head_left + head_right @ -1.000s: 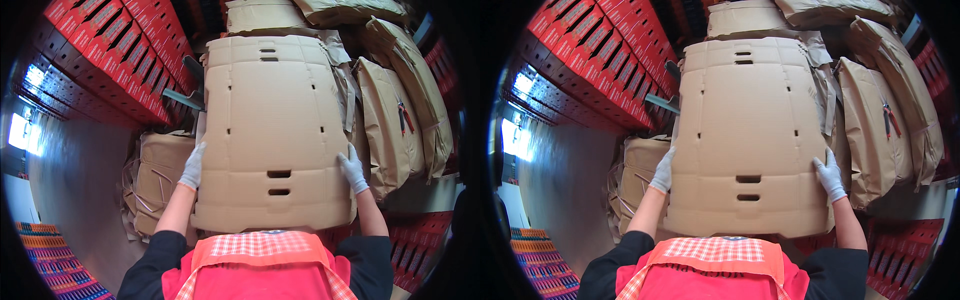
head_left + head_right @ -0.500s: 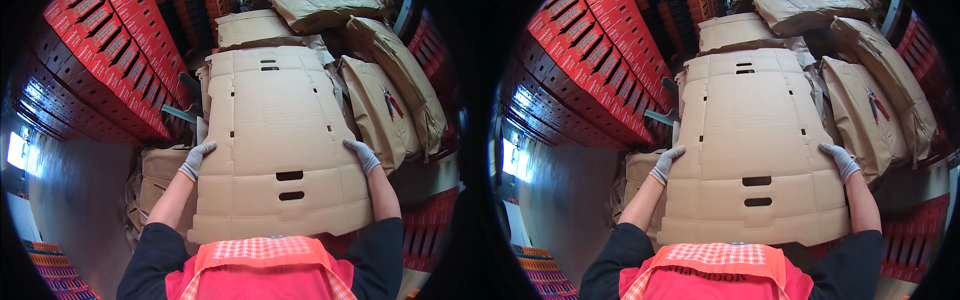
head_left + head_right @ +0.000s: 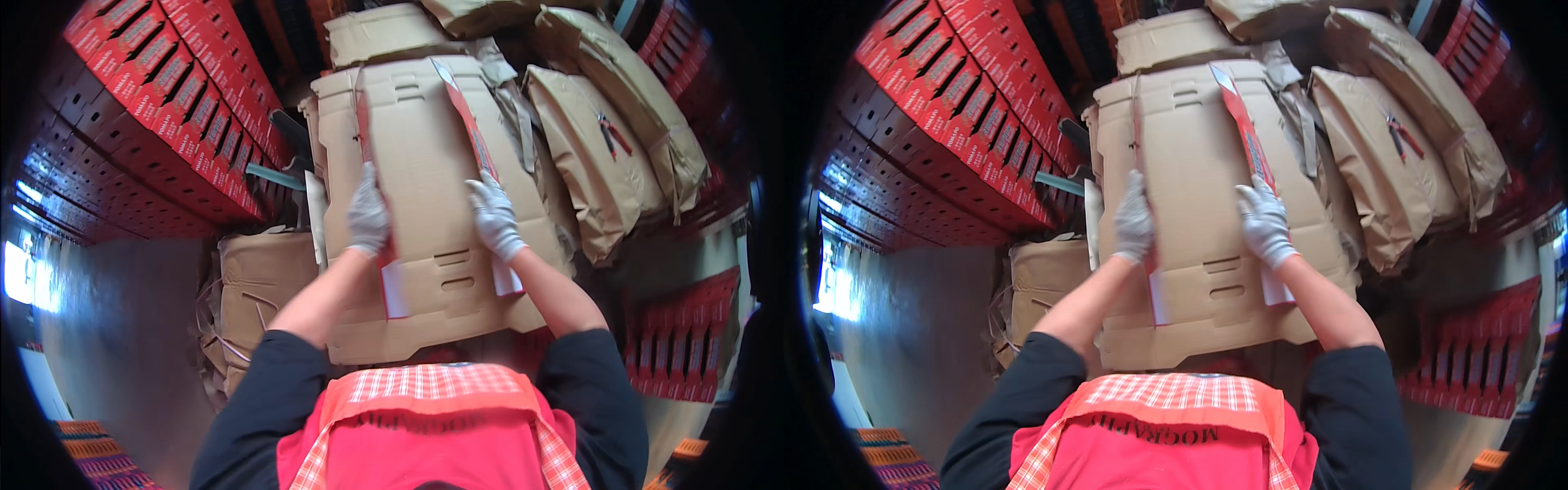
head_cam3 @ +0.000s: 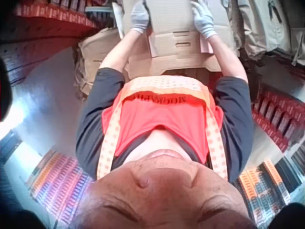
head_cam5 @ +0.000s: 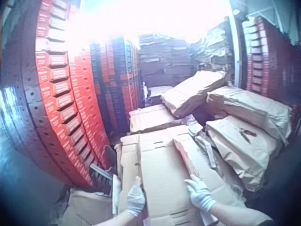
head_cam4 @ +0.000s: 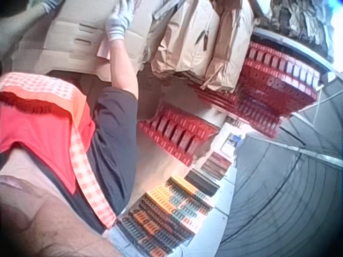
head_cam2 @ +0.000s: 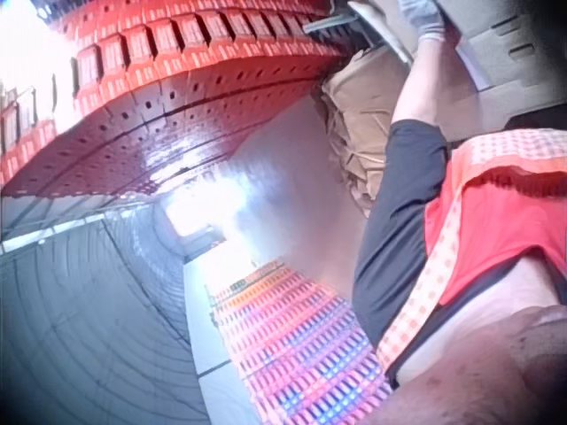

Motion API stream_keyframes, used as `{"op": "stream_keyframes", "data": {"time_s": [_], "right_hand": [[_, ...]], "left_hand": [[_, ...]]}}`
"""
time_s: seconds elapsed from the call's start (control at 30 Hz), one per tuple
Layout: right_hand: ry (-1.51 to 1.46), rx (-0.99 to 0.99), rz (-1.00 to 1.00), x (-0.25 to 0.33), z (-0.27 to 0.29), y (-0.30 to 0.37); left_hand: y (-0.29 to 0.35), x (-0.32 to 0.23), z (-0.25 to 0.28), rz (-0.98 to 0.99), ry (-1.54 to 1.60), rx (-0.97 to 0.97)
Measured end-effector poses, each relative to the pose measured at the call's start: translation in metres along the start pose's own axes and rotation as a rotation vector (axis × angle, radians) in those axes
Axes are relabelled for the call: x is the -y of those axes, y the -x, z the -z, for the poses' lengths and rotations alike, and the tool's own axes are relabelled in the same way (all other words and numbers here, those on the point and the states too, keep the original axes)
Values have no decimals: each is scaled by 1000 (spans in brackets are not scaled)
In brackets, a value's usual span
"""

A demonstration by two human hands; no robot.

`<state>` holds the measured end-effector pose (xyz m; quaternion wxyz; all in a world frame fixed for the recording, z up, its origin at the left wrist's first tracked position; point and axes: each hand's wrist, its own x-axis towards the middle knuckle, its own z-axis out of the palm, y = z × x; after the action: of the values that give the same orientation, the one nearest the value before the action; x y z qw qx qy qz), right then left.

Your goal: The person assembles flat-packed cardboard boxes by folding the sides and locking the flaps. They repeatedly pick up flat sheets, fold them into box shapes, and place the finished boxes into a stack.

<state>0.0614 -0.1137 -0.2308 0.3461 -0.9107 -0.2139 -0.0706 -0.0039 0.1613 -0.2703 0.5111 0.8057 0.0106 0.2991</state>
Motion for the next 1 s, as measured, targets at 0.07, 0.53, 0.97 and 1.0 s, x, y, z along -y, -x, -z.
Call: {"op": "stream_keyframes", "data": {"time_s": [0.07,0.53,0.97,1.0], "right_hand": [[-366,-101,103,-22,64,-4],[-184,67,716,-21,145,-38],[94,1592,435,34,199,53],[144,1552,328,26,197,43]], "left_hand": [[6,-9,78,-291,-195,124],[-15,-143,60,-346,-504,238],[74,-239,72,543,-277,1685],[68,-235,75,465,-533,1603]]}}
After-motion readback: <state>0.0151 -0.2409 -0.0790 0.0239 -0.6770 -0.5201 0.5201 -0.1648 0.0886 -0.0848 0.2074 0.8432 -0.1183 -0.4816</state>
